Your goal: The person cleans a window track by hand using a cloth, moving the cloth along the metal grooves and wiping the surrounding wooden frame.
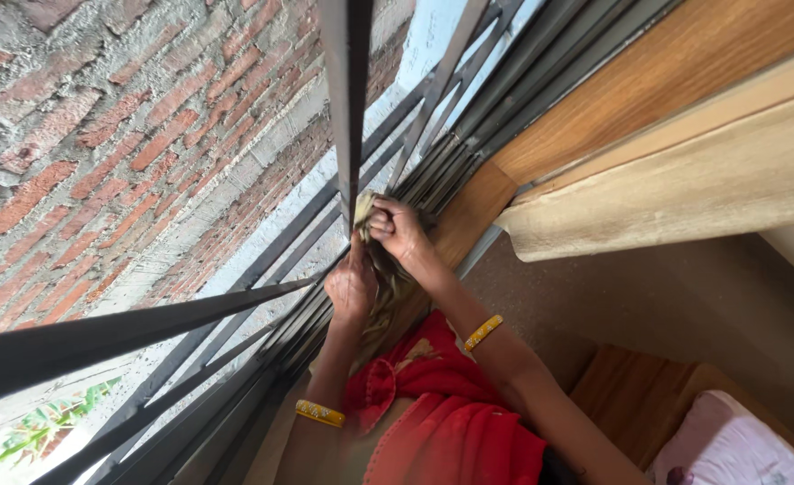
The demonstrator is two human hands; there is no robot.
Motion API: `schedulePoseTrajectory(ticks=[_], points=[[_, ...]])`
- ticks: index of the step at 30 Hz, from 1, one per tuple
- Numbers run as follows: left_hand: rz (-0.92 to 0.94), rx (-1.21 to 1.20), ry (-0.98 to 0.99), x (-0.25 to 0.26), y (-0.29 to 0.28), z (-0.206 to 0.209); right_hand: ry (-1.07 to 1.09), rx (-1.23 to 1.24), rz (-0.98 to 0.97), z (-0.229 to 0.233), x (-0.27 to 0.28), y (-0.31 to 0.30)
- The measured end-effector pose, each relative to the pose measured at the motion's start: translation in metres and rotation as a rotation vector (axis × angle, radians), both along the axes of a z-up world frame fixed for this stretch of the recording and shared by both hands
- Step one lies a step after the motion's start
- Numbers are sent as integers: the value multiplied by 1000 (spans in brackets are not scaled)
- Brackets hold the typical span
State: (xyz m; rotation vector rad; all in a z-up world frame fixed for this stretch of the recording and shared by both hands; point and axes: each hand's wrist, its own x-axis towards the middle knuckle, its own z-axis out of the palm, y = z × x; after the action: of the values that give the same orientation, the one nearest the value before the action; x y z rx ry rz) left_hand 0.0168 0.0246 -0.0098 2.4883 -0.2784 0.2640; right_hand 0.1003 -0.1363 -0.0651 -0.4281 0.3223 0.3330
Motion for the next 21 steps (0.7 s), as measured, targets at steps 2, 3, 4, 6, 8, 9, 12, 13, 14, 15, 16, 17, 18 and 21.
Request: schedulePoseTrajectory(ticks=[2, 3, 4, 6, 8, 9, 12, 13, 14, 15, 16, 17, 18, 21], points=[[79, 3, 73, 2, 0, 4, 27, 178, 20, -4, 6, -6], [115, 4, 113, 2, -1, 4, 11, 177, 32, -5, 1, -9], [116, -2, 106, 4, -3, 5, -6, 176, 45, -4, -3, -9], [115, -15, 92, 8, -11, 4, -38, 176, 51, 0, -11, -8], [84, -49, 64, 11, -21, 5, -52, 166, 66, 5, -13, -11], [69, -67, 46, 14, -25, 7, -54, 158, 80, 8, -10, -12], [3, -180, -231, 16, -28, 17, -9, 149, 92, 17, -3, -14], [-5, -218, -200, 15, -26, 19, 15, 147, 91, 21, 0, -16], [-14, -256, -169, 15, -19, 20, 11, 145, 80, 25, 3, -17], [-21, -292, -135, 12, -12, 18, 10, 145, 71, 29, 4, -16], [55, -382, -117, 9, -4, 15, 9, 145, 63, 33, 6, -14], [132, -473, -102, 8, 2, 11, 9, 71, 62, 36, 8, -11], [208, -564, -87, 11, 6, 5, 10, -3, 61, 40, 10, -6], [368, -234, -300, 18, 12, -10, -22, -196, 88, 47, 13, 4]])
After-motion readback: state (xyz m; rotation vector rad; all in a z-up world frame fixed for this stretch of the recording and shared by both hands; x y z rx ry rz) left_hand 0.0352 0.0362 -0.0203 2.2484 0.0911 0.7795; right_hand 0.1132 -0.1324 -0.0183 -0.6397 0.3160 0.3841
